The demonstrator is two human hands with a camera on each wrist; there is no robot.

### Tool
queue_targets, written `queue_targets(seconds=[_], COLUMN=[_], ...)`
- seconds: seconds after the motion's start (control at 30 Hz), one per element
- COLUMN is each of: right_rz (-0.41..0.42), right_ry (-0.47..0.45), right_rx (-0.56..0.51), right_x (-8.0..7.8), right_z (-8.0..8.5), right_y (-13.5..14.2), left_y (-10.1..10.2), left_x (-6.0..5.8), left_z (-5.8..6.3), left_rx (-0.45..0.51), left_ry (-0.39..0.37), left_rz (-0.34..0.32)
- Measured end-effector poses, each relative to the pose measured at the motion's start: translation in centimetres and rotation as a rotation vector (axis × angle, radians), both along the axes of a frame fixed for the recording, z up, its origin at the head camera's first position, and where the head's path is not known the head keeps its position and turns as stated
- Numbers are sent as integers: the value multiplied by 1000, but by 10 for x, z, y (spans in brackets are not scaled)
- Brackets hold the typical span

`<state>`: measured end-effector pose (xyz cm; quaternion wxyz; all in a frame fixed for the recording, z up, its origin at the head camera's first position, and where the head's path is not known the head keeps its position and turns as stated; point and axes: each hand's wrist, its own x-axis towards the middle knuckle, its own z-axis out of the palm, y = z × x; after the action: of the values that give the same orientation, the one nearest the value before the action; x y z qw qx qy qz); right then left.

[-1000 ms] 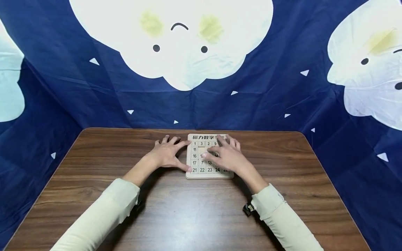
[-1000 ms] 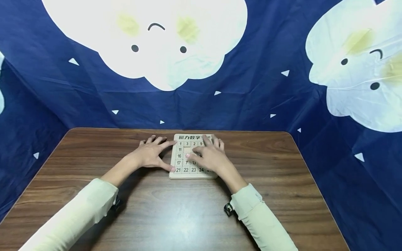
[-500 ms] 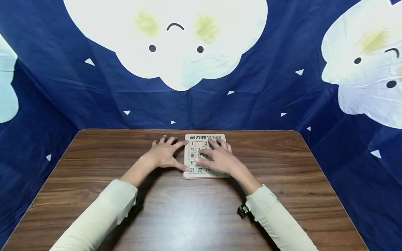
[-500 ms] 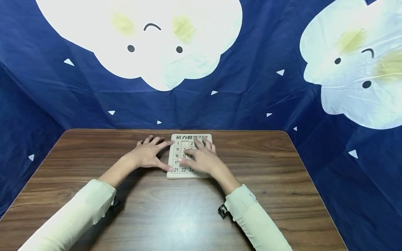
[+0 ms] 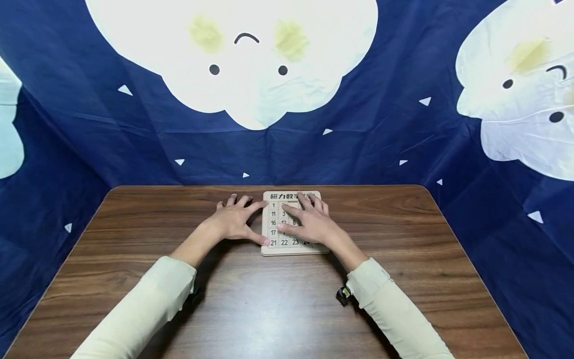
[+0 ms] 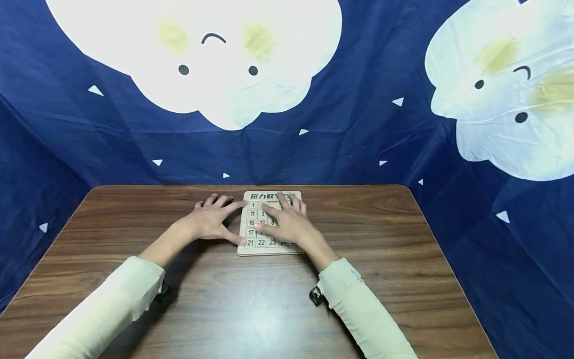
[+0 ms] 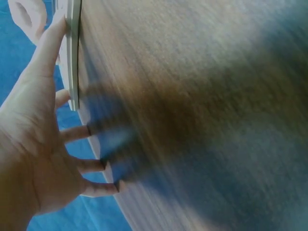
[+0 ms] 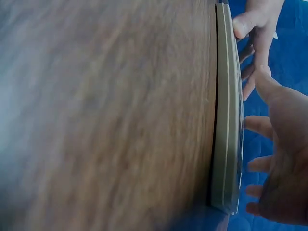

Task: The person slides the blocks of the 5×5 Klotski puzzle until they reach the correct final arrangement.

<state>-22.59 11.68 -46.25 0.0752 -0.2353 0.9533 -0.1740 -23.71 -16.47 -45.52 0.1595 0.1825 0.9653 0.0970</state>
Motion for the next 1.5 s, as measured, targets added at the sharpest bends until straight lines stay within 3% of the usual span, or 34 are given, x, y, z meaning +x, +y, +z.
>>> queue_targets(seconds=[0.3,0.53,0.77,0.97,1.23,1.37,1.5], right_rz=[-67,32,-52,86,2,51,69], right_ry=[82,84,151,28,116,56,10], right_rx=[64,28,33,12,16,-7,30], right_x=[2,3,5,8,0,-4,1], right_z=[7,8,13,10,16,10,8], right_y=[8,-5,-12,-25,-23,-28,-26], left_y=[0,0,0,-1,-2,-4,-3], left_x=[-1,0,-3,-3,-1,-1,-1], left_z=[0,0,-2,-2,0,0,0], left_rx=[3,-1,3,6,20,7,11], left_ry=[4,-5,-8,-9,9,2,7], left_rz=[-1,-3,0,-4,-12,-4,-14])
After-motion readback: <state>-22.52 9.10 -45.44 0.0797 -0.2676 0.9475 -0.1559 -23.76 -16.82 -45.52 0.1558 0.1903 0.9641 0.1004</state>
